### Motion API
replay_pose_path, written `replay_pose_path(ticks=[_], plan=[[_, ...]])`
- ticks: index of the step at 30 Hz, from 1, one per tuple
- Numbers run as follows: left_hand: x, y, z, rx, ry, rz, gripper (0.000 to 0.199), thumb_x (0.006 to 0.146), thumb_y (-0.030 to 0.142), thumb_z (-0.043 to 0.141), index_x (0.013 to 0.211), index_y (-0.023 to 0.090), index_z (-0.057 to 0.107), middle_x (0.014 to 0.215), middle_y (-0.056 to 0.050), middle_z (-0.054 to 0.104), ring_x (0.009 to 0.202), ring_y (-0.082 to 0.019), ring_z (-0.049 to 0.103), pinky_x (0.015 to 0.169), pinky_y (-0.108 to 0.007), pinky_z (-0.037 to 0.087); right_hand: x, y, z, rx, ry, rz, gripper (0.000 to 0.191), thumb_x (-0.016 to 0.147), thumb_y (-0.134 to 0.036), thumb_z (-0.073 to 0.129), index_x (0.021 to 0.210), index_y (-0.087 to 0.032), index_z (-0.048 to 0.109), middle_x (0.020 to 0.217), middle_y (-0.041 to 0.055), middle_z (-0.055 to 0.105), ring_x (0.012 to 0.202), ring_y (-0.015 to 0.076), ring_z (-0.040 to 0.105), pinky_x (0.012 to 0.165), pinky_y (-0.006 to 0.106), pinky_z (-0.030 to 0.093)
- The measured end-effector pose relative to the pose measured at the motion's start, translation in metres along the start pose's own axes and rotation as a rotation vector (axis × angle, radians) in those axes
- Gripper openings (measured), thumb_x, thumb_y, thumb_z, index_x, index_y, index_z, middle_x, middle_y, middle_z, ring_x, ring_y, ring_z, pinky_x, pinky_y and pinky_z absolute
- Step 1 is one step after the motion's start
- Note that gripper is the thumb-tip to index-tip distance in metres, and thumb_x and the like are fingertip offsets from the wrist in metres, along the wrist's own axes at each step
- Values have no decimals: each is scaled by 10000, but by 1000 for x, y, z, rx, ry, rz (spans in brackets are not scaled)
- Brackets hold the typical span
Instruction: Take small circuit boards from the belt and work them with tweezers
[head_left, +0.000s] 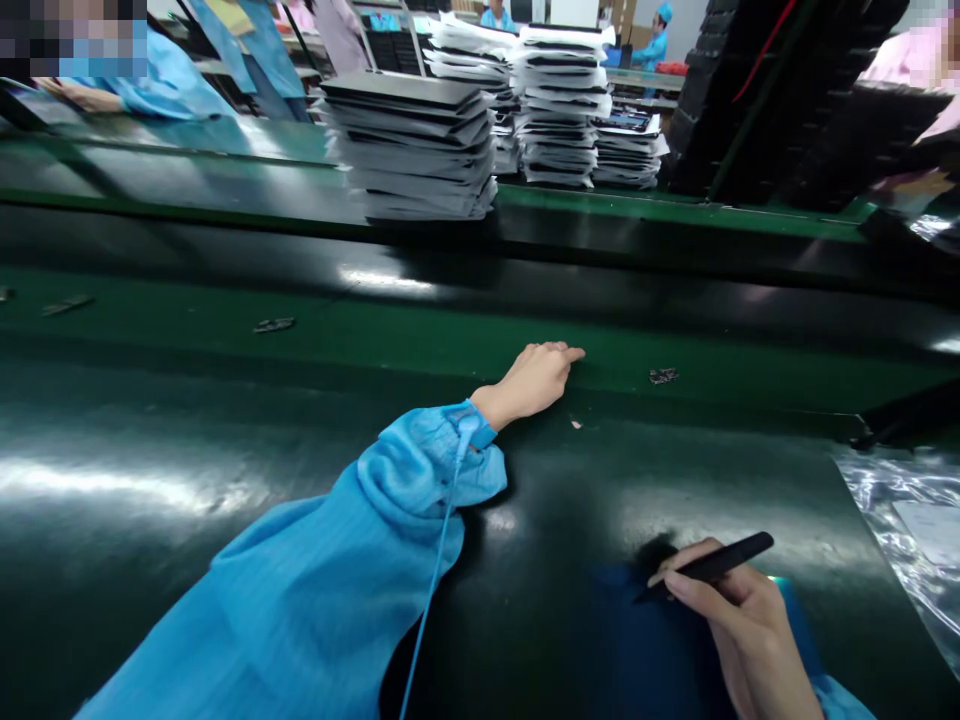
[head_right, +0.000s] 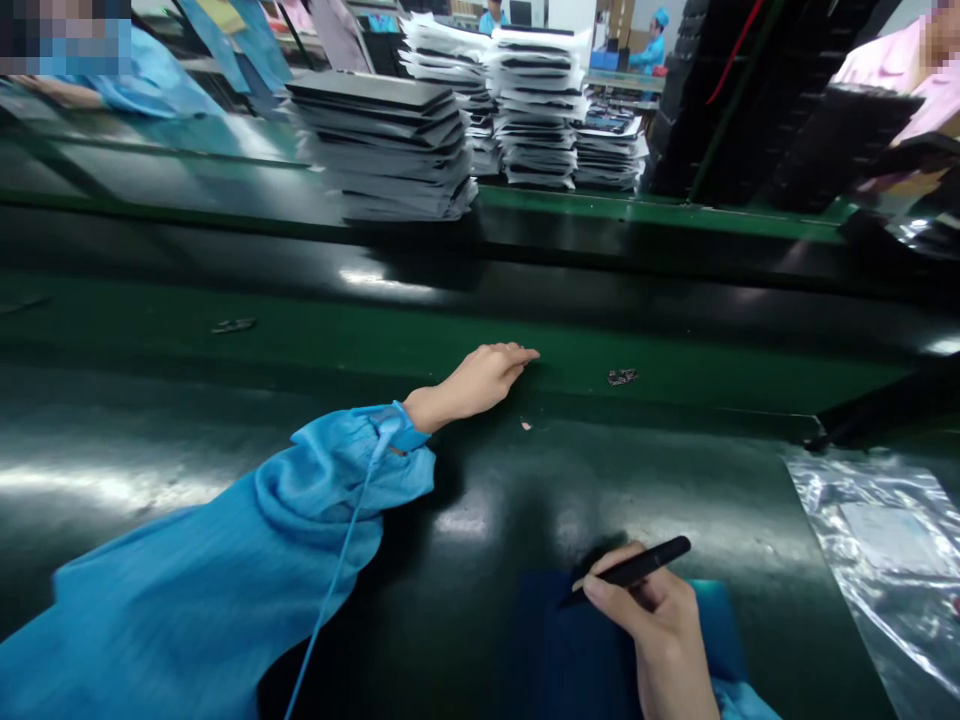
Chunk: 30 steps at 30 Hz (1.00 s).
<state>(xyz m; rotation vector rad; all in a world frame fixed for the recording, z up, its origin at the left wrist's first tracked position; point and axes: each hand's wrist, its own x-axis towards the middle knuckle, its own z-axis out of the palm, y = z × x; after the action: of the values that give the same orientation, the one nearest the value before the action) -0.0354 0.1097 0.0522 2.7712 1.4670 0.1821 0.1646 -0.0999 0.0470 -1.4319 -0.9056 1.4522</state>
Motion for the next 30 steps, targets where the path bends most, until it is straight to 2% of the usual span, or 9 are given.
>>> replay_pose_path(ticks=[5,9,15,19,22,25,27,30], plan=[[12,-4,2,19,-34,-34,283,869,127,460,1147,130,508,1167,-94,512,1063,-233,483,900,-426,383,-1,-3,6,36,55,26,181,684,-365,724,665,-190,681,717,41,627,756,215,536,689,256,395],[14,-8,6,5,-59,-120,224,872,266,520,1048,129,542,1090,-75,536,980,-199,532,823,-394,461,0,1,6,39,68,12,185,669,-364,735,659,-191,671,692,29,629,724,197,541,686,239,387],[6,-12,6,-71,-34,-312,225,868,292,528,1021,128,552,1057,-71,548,964,-197,539,817,-396,465,1,1,6,48,74,-15,180,663,-359,739,658,-190,677,691,25,620,726,197,532,684,238,380],[-1,-13,8,-154,31,-367,225,863,284,535,1022,126,549,1063,-72,541,978,-205,530,837,-417,450,0,-2,6,35,44,-13,182,687,-364,721,670,-186,682,711,32,618,743,207,529,685,253,385],[-5,-15,10,-257,101,-357,209,858,235,539,1036,127,541,1032,-63,548,916,-186,550,803,-391,465,1,-2,5,26,34,-16,173,692,-353,723,670,-187,679,710,26,615,745,199,525,686,247,385],[-14,-11,4,-388,176,-305,182,826,100,530,1001,124,571,967,-53,555,848,-161,566,769,-324,473,4,0,4,22,26,-37,162,696,-336,725,680,-184,673,702,23,618,726,188,524,669,243,389],[-28,-1,-5,-476,225,-254,199,812,46,508,973,125,591,929,-47,555,834,-149,570,768,-284,466,7,1,5,19,18,-68,154,698,-322,725,683,-179,670,688,23,618,704,181,524,654,245,394],[-66,23,-24,-605,246,-147,185,820,57,511,958,145,598,877,-19,569,817,-122,569,771,-240,458,13,0,7,22,38,-107,138,674,-292,740,680,-173,671,670,27,620,681,180,522,641,255,397]])
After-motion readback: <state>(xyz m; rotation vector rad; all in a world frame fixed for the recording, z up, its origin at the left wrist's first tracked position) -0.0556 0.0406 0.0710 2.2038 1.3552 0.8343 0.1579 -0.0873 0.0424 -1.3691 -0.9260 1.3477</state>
